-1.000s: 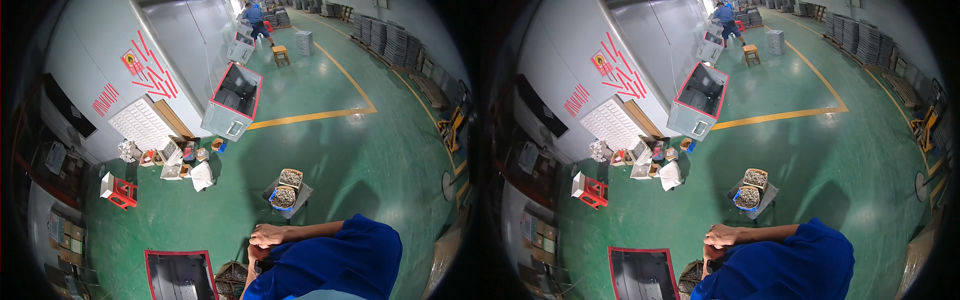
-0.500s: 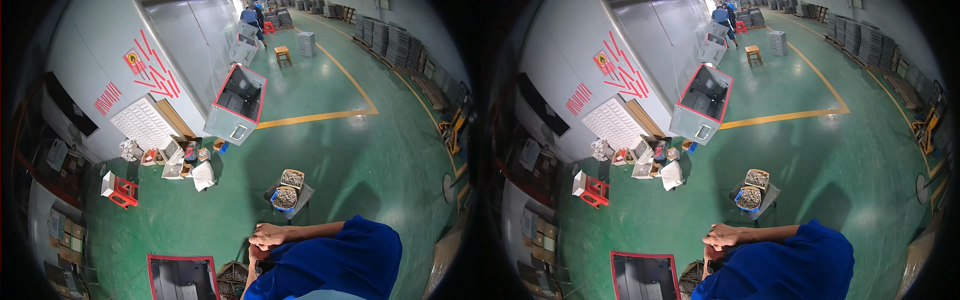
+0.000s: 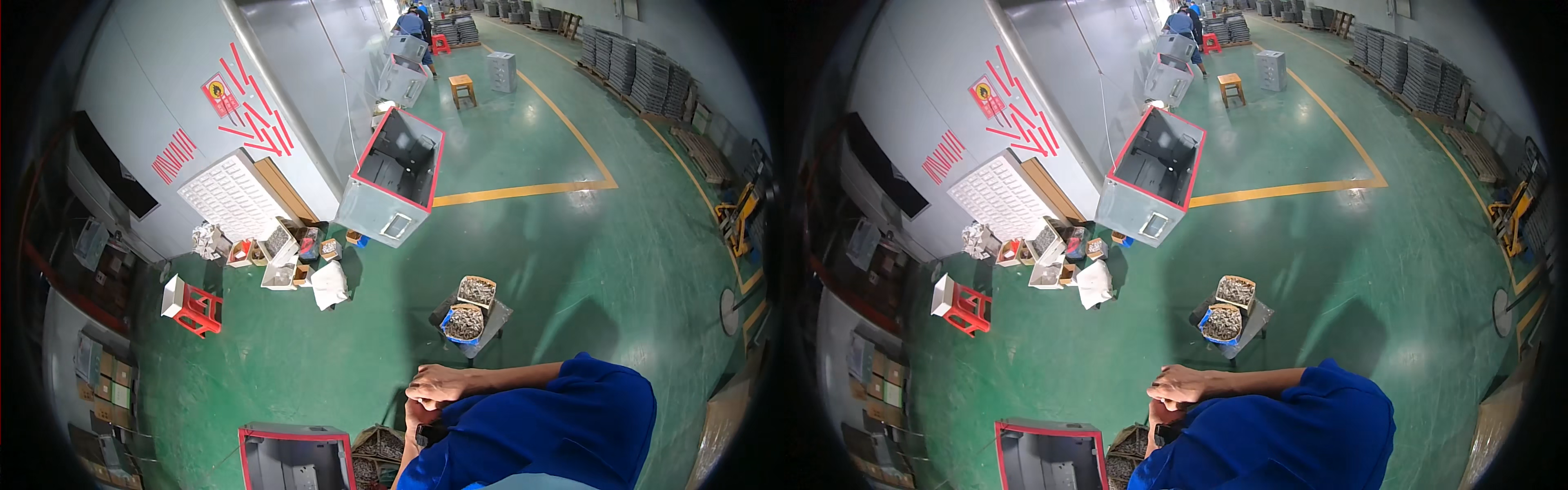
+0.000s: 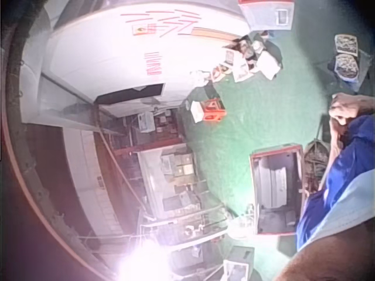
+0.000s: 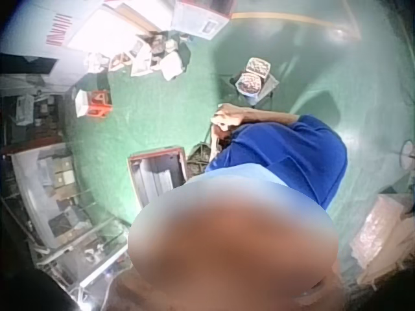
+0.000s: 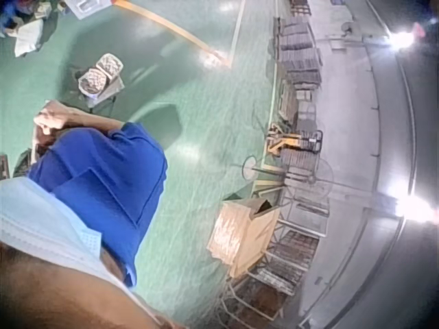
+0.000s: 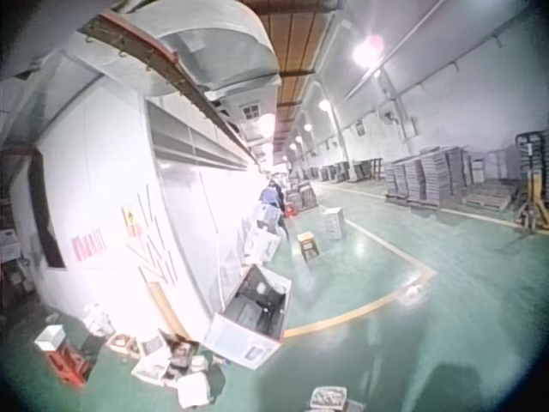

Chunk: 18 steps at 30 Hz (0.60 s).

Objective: The recorder is assembling metal cabinets by attaching plastic corners or seals to the edges.

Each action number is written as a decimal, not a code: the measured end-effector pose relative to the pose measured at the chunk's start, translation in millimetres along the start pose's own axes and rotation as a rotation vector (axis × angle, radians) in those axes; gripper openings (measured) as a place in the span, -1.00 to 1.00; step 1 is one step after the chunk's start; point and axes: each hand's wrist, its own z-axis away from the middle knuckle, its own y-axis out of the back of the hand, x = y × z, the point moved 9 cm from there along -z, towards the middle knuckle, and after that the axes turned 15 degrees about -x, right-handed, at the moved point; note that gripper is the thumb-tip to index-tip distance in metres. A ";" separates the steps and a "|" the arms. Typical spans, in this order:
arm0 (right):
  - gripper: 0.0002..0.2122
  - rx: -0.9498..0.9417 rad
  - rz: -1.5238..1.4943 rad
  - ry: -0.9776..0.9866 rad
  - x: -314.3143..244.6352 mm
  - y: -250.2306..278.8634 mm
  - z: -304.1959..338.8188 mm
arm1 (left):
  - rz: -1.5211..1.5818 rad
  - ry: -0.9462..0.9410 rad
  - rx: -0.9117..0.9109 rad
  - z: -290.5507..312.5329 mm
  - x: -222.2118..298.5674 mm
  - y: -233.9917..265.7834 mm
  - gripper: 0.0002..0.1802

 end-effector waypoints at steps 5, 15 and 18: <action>-0.83 0.005 -0.008 -0.002 -1.5 10.1 -3.4 | 0.037 0.039 -0.121 -3.3 2.9 -4.9 -0.70; -0.83 -0.020 -0.070 0.002 0.9 5.9 -2.4 | -0.131 0.017 0.337 10.8 2.9 4.5 -0.77; -0.83 0.028 -0.075 0.051 -1.6 17.8 -2.7 | -0.237 0.028 0.289 1.7 10.4 5.8 -0.79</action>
